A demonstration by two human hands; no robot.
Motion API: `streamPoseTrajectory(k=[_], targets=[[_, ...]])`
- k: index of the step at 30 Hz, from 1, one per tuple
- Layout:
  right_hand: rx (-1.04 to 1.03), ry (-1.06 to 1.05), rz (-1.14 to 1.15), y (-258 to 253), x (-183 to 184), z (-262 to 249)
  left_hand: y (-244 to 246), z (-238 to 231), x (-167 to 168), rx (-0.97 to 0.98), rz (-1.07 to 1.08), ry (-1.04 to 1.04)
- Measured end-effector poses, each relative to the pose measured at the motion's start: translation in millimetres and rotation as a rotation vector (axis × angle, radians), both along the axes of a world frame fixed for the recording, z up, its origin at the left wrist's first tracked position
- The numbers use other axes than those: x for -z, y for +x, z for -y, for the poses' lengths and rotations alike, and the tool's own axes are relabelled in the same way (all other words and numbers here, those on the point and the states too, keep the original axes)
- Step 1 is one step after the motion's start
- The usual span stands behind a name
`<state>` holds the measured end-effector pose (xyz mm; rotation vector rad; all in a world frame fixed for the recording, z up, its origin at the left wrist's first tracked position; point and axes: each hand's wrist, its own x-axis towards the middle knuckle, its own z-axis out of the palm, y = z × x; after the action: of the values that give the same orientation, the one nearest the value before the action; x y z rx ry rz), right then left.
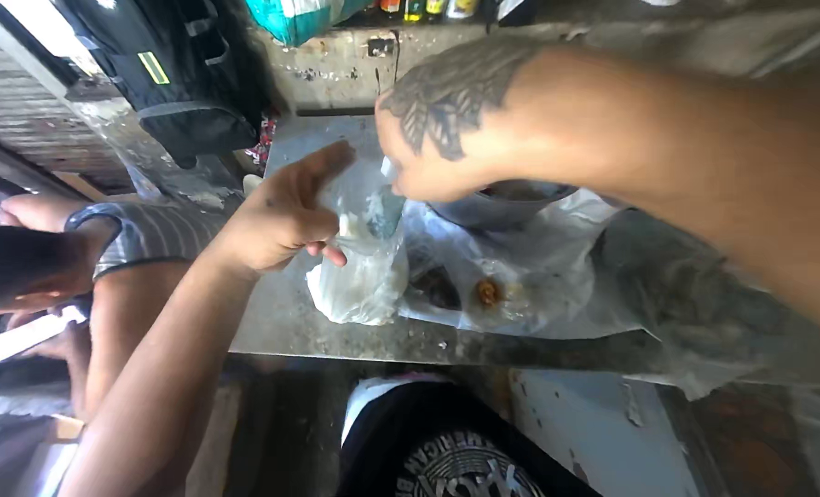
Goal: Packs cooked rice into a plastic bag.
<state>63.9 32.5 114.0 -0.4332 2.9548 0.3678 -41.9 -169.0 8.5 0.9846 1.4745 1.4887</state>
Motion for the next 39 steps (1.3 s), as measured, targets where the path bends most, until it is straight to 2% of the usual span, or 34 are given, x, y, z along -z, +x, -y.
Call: streamPoseTrajectory(k=[1,2,5,9,11,13,15,17,20,22,24,25,27,29,31,33,34,36,38,39], targets=[[0.261,0.026,0.191,1,-23,23,-2,-1,1,0.009,0.01,0.006],[0.392,-0.008,0.228,2,-30,27,-3,-2,2,0.017,0.01,0.01],[0.461,-0.223,0.105,15,-20,-18,-7,-5,4,0.025,0.033,0.019],[0.544,-0.776,0.089,60,-6,-92,-12,-12,7,-0.009,0.092,0.019],[0.629,-0.988,0.054,88,6,-129,-13,-13,9,-0.04,0.105,0.021],[0.75,-1.091,-0.027,113,25,-161,-13,-13,10,-0.067,0.114,0.021],[0.866,-0.993,-0.175,128,48,-184,-12,-11,11,-0.093,0.112,0.016],[0.93,-0.762,-0.256,122,74,-195,-12,-12,12,-0.096,0.106,0.025],[0.951,-0.454,-0.123,85,122,-208,-9,-21,12,-0.107,0.036,0.008],[0.896,-0.338,-0.071,69,149,-218,-4,-27,12,-0.141,-0.012,0.018],[0.831,-0.233,-0.12,69,142,-200,-1,-28,11,-0.178,-0.047,0.047],[0.775,-0.261,-0.22,74,133,-181,-1,-26,11,-0.194,-0.058,0.063],[0.608,-0.514,-0.4,84,121,-121,-4,-23,12,-0.222,-0.052,0.104],[0.505,-0.851,-0.445,84,147,-51,-3,-23,17,-0.24,-0.002,0.144],[0.548,-1.009,-0.317,65,181,1,-1,-28,20,-0.218,0.055,0.19],[0.445,-1.179,-0.4,38,214,33,8,-33,26,-0.163,0.029,0.223],[0.351,-1.279,-0.542,25,223,44,10,-31,30,-0.133,-0.07,0.23],[0.226,-1.379,-0.788,12,222,55,8,-12,37,-0.101,-0.412,0.252],[0.187,-1.382,-0.833,19,205,51,-5,16,59,-0.152,-0.699,0.212],[0.186,-1.352,-0.825,24,196,49,-11,22,77,-0.152,-0.732,0.194]])
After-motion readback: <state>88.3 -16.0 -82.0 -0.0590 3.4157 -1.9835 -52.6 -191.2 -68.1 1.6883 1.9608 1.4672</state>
